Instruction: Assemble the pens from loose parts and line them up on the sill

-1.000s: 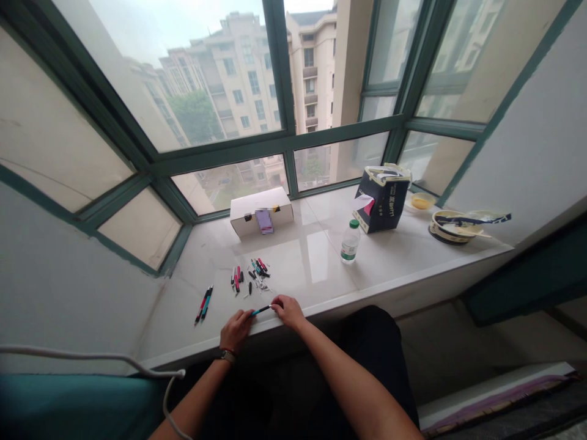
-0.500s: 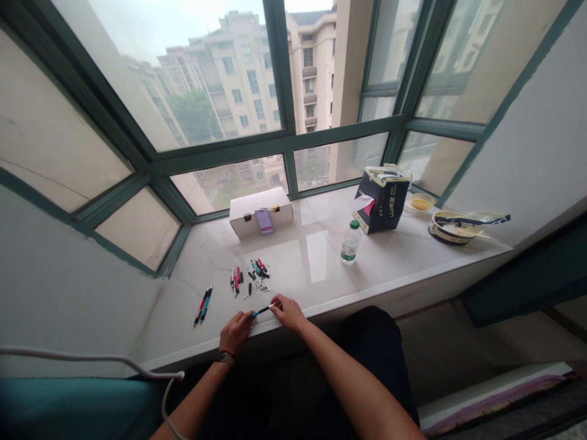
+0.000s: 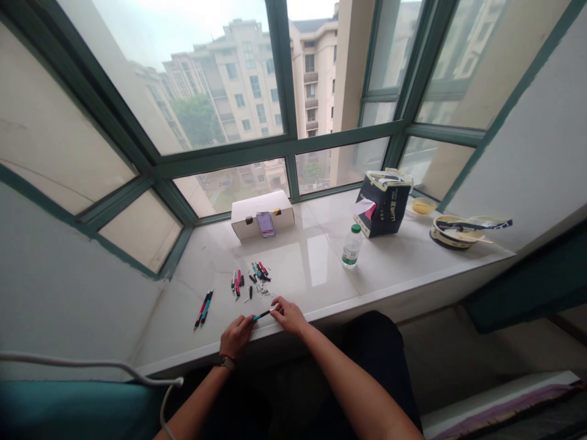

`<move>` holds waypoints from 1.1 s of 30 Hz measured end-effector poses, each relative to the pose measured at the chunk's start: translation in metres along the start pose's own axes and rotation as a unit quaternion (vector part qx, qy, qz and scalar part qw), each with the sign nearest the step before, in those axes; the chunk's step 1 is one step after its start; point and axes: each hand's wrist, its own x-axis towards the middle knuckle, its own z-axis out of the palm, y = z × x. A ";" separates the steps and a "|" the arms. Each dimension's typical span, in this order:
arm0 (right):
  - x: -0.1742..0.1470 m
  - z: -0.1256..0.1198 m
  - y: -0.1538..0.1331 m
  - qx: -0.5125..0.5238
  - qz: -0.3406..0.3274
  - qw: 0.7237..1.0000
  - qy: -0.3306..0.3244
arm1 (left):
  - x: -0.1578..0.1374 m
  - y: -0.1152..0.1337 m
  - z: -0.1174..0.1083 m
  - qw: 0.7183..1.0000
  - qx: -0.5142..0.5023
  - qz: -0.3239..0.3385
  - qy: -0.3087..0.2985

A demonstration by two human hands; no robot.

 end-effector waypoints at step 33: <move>0.000 0.011 0.014 -0.032 0.012 0.999 0.010 | 0.007 0.023 -0.009 0.988 -0.116 -0.093 -0.045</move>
